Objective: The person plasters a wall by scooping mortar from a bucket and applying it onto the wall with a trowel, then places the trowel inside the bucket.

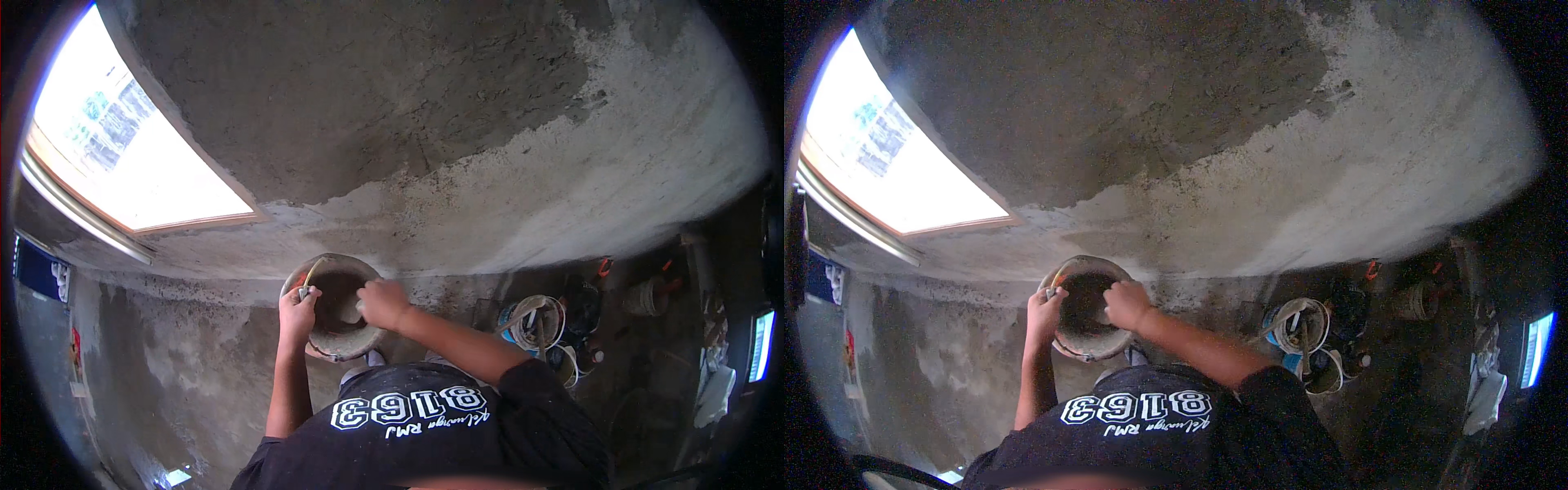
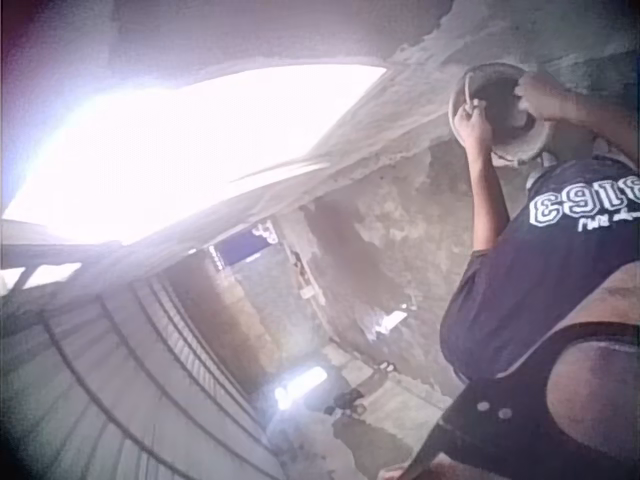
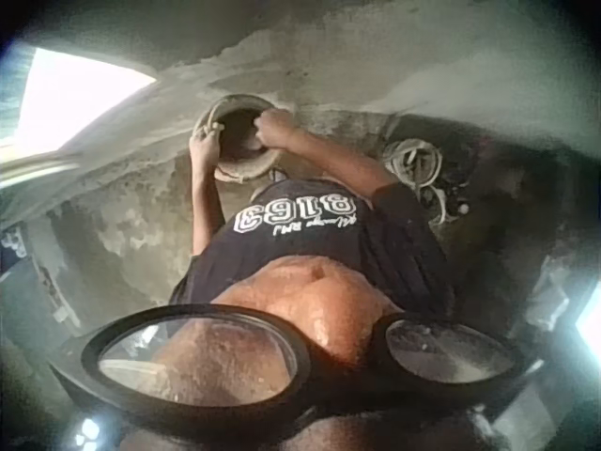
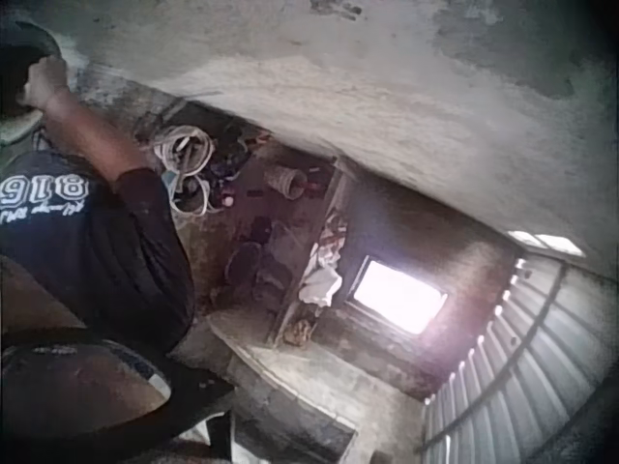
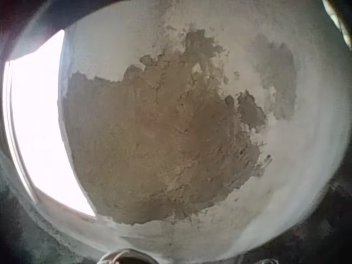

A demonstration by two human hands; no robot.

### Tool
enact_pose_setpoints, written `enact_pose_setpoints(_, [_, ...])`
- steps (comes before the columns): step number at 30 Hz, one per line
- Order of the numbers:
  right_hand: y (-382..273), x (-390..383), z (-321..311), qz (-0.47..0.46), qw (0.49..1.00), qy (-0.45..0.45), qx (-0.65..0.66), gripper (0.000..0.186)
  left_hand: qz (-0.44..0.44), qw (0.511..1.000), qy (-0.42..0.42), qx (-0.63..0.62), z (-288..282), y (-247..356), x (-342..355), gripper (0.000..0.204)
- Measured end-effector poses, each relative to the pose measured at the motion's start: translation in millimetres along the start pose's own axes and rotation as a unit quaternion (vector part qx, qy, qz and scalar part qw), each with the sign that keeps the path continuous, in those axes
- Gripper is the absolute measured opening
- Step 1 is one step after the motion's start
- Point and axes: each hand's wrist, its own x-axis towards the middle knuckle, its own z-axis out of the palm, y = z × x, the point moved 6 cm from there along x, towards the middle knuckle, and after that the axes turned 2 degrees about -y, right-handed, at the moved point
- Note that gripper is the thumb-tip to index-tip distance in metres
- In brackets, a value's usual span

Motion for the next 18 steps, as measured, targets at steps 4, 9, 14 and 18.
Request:
enact_pose_setpoints(4, [60,-84,-57,0.23,0.964,0.073,0.108,0.015,-0.009,1.0,0.002,-0.028,8,-6,-5,0.018])
enact_pose_setpoints(9, [162,-256,0,0.443,0.884,0.132,0.066,0.018,-0.05,0.998,-0.013,-0.044,13,-15,0,0.019])
enact_pose_setpoints(14, [154,-398,133,0.426,0.781,-0.345,0.299,0.028,-0.016,1.0,-0.018,-0.016,7,-23,7,0.02])
enact_pose_setpoints(18, [176,-407,141,0.391,0.784,-0.395,0.277,0.028,0.035,0.999,-0.015,0.022,14,-28,16,0.023])
